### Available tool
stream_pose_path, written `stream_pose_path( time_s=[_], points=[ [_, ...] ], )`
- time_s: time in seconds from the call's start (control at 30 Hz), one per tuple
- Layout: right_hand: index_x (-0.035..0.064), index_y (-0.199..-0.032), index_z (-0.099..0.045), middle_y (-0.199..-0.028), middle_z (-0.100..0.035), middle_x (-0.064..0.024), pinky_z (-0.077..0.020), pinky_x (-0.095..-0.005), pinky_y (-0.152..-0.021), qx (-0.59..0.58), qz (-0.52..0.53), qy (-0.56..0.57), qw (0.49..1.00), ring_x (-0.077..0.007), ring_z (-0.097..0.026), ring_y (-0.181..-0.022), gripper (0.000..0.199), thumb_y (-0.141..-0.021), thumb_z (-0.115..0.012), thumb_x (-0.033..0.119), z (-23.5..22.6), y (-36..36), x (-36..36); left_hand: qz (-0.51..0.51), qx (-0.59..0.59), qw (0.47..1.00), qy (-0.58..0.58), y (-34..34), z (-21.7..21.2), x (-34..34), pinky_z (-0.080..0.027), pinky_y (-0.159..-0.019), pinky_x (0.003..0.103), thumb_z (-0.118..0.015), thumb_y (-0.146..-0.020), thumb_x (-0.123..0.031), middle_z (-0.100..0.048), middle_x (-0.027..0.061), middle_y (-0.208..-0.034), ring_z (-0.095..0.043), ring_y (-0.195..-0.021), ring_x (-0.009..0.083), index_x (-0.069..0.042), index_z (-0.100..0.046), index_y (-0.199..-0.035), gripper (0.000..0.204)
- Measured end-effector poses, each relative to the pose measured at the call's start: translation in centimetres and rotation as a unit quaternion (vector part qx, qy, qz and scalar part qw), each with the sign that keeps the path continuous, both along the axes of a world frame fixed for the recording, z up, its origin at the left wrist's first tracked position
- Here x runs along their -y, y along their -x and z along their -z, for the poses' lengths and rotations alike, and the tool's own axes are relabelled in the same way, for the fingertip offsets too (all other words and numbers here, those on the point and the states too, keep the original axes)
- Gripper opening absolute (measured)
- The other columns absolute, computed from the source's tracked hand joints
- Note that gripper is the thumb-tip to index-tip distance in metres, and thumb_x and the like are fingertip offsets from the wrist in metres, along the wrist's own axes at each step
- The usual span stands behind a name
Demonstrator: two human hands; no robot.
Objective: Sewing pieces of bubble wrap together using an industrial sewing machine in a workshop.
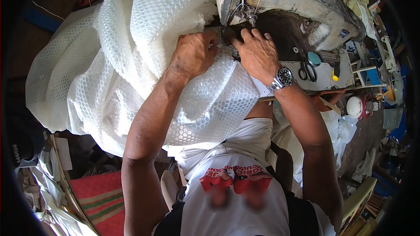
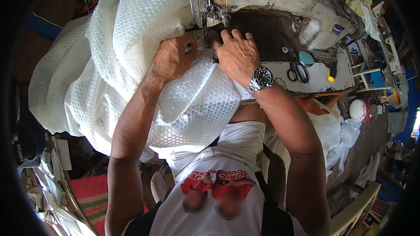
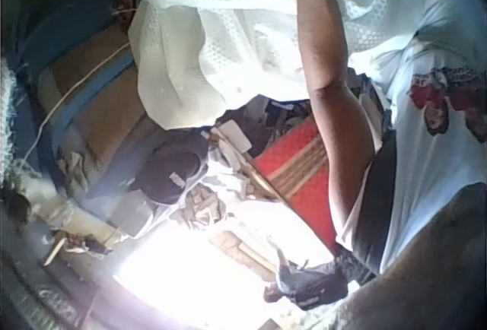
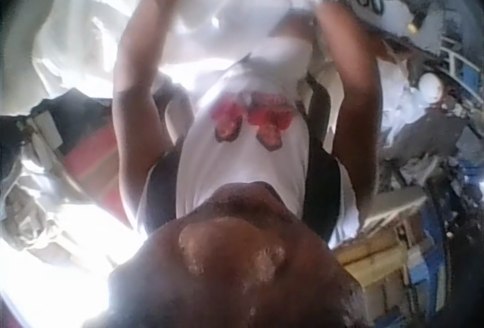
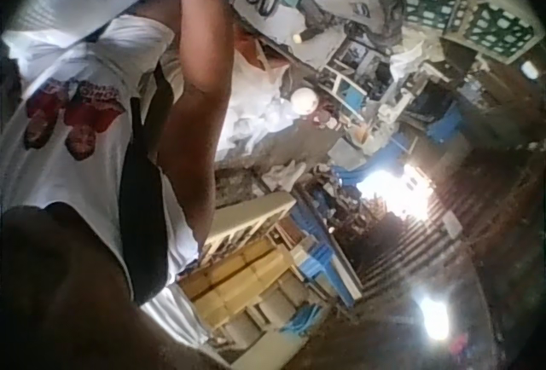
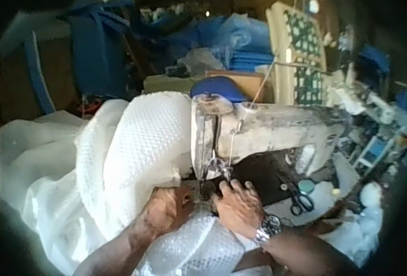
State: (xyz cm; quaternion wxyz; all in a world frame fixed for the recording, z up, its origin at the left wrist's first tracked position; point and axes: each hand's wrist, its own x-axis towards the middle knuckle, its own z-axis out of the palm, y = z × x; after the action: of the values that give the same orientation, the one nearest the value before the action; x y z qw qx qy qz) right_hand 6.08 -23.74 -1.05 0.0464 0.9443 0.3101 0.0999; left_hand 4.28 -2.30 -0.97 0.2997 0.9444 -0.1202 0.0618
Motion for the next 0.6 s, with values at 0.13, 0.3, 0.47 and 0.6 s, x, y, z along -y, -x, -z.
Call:
stream_pose_path(
  time_s=[0.13,0.3,0.47,0.6],
  points=[
    [0.0169,-0.13,-0.07,-0.128,-0.062,-0.0141,-0.048,-0.0577,-0.103,-0.014,0.045,-0.012,0.999,-0.0344,-0.059,-0.125,0.037,-0.096,-0.055,0.017,0.7,-1.9,-0.1,-0.004,-0.002,1.0,0.003,0.0,0.0,0.2,-0.058,-0.079,0.044,-0.078,-0.089,-0.016,-0.074,0.0188,-0.088,-0.074,-0.081,0.0338,-0.004,-0.073,-0.1,0.018],
    [0.0112,-0.133,-0.068,-0.129,-0.066,-0.0169,-0.0535,-0.0506,-0.098,-0.041,0.118,-0.089,0.988,-0.0396,-0.063,-0.118,0.041,-0.096,-0.053,0.016,0.2,-4.3,0.5,-0.017,-0.01,1.0,-0.003,-0.5,-0.2,0.3,-0.058,-0.082,0.042,-0.078,-0.089,-0.016,-0.076,0.018,-0.096,-0.075,-0.087,0.0314,-0.003,-0.073,-0.102,0.02],
    [0.0093,-0.13,-0.068,-0.134,-0.065,-0.0131,-0.0529,-0.0463,-0.096,0.014,-0.094,-0.287,0.953,-0.0351,-0.064,-0.112,0.036,-0.097,-0.065,0.024,0.2,0.3,2.6,-0.028,-0.02,0.999,0.005,-0.4,-0.1,0.3,-0.059,-0.084,0.041,-0.079,-0.088,-0.017,-0.076,0.0182,-0.099,-0.075,-0.09,0.0317,-0.003,-0.073,-0.105,0.022],
    [0.0102,-0.138,-0.065,-0.145,-0.061,-0.0062,-0.0462,-0.0519,-0.106,-0.028,-0.117,-0.208,0.971,-0.0305,-0.056,-0.129,0.046,-0.102,-0.061,0.038,1.3,3.7,2.7,-0.029,0.023,0.999,0.013,-0.5,0.0,0.4,-0.059,-0.085,0.042,-0.079,-0.088,-0.017,-0.077,0.0187,-0.101,-0.075,-0.09,0.0336,-0.003,-0.074,-0.105,0.023]
  ],
)
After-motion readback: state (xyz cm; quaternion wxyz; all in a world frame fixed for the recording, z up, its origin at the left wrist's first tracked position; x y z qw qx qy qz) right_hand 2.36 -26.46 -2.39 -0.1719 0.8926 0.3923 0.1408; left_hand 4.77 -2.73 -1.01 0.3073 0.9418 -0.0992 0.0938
